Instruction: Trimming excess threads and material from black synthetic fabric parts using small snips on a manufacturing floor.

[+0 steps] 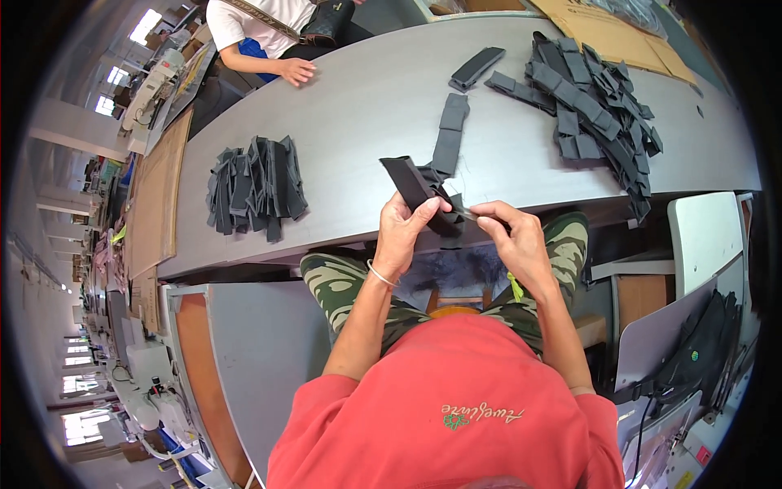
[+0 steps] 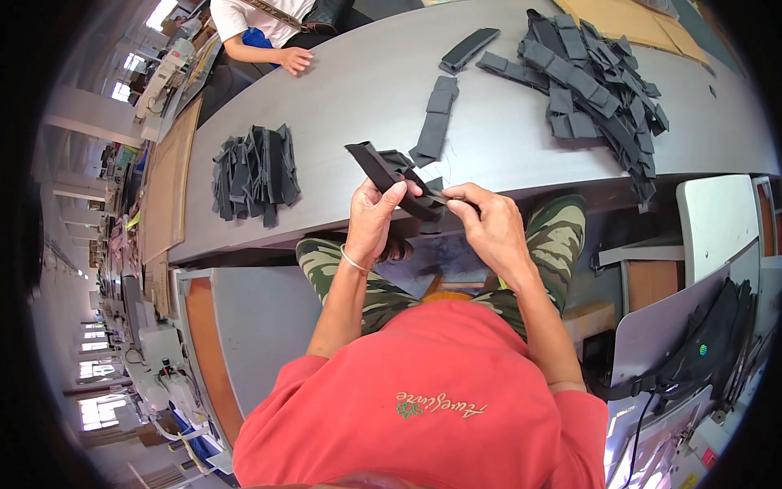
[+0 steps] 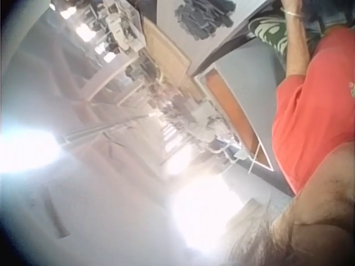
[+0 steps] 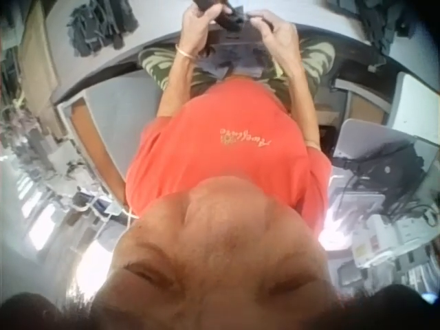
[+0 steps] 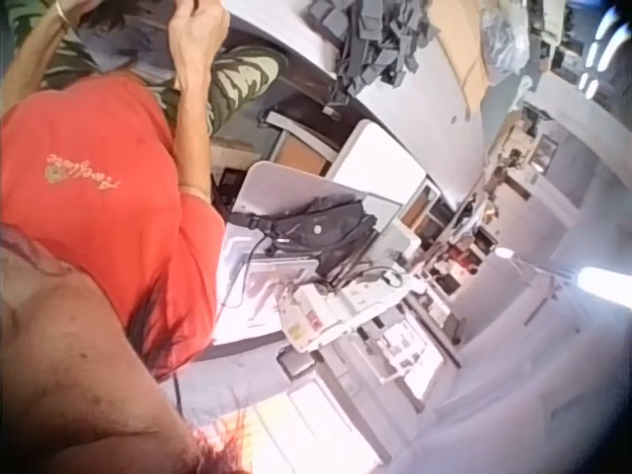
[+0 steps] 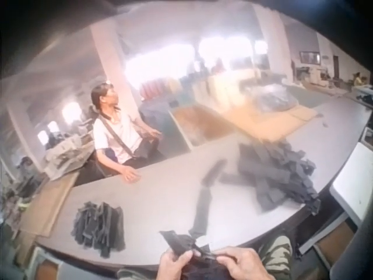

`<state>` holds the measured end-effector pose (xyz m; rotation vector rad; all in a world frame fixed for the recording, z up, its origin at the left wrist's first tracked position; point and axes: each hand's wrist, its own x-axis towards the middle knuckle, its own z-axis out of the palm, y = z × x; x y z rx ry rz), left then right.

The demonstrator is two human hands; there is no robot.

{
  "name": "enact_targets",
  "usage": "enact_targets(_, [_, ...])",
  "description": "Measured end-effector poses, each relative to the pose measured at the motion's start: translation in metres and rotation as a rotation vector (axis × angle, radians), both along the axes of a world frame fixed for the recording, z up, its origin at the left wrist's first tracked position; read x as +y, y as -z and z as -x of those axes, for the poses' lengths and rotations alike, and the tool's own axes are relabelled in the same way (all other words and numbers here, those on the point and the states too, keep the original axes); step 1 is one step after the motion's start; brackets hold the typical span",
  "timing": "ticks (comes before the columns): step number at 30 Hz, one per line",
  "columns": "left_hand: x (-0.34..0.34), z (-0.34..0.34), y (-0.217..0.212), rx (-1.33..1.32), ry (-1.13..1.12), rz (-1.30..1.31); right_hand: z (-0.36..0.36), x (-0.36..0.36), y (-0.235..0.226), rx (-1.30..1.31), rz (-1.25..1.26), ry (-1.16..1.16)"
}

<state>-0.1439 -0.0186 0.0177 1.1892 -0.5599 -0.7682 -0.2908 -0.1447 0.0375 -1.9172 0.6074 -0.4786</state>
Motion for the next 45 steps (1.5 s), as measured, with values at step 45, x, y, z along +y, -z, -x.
enact_targets(45, [-0.011,0.008,-0.018,0.421,0.178,0.122,-0.019,0.017,0.003,-0.382,0.561,-0.017])
